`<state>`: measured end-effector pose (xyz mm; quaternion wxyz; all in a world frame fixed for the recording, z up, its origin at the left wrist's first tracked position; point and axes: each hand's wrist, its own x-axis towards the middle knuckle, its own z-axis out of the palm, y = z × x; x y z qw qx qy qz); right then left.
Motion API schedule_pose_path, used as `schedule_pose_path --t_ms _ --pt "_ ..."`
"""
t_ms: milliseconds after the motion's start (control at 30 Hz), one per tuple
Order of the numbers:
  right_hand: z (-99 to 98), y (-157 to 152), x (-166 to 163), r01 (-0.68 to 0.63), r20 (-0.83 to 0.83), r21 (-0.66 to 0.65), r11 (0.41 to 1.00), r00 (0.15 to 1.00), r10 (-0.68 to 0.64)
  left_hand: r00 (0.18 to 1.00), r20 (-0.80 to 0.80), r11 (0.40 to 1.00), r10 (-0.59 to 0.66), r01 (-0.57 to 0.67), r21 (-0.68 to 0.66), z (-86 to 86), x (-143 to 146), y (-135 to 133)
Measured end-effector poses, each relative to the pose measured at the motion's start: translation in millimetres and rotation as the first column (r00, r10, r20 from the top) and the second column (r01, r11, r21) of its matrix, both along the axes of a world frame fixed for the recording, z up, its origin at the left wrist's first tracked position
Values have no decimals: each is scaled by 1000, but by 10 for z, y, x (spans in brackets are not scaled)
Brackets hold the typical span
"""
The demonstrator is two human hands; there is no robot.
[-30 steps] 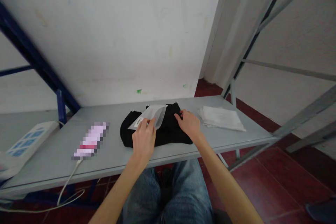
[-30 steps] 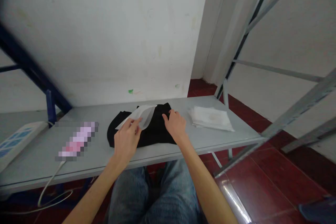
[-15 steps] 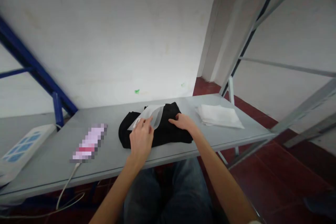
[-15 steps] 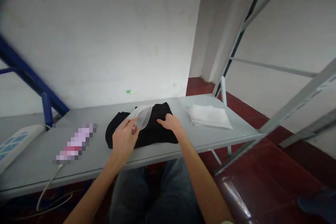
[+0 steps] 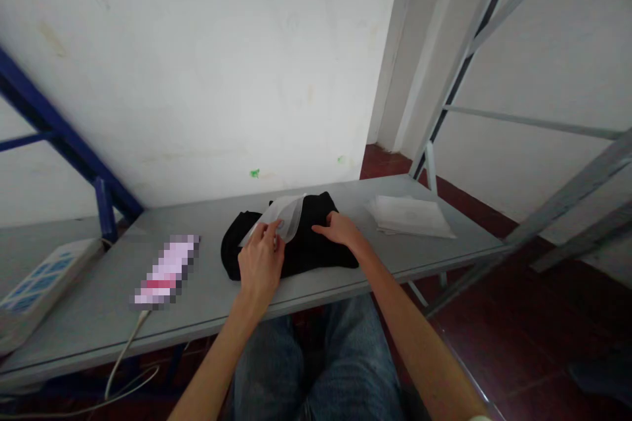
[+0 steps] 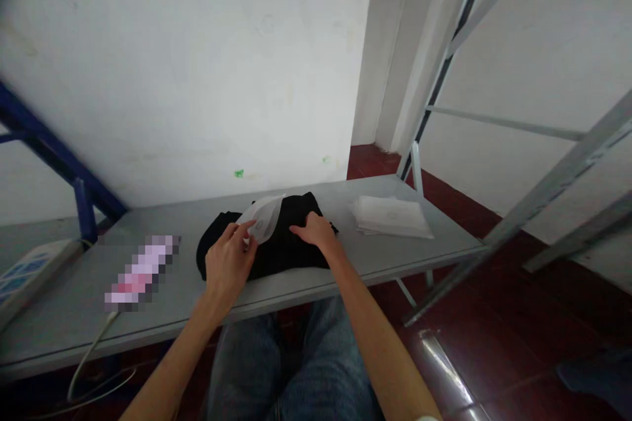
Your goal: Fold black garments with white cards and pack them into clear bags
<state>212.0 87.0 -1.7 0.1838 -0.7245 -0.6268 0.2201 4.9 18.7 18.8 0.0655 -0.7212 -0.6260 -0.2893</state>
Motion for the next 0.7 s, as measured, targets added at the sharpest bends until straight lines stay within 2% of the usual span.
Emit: schedule_pose_path --t_ms 167,300,500,700 --pt "105 -43 -39 20 -34 106 994 999 -17 1000 2 1000 10 -10 -20 -13 -4 -7" --pt "122 5 -46 0 -54 97 995 999 5 1000 9 1000 2 -1 -8 -11 -5 -9" --pt "57 74 16 52 -299 34 998 953 -40 999 35 1000 5 -4 -14 12 3 -15" --pt "97 60 58 120 -402 34 992 910 -96 999 49 1000 0 0 -6 8 12 -11"
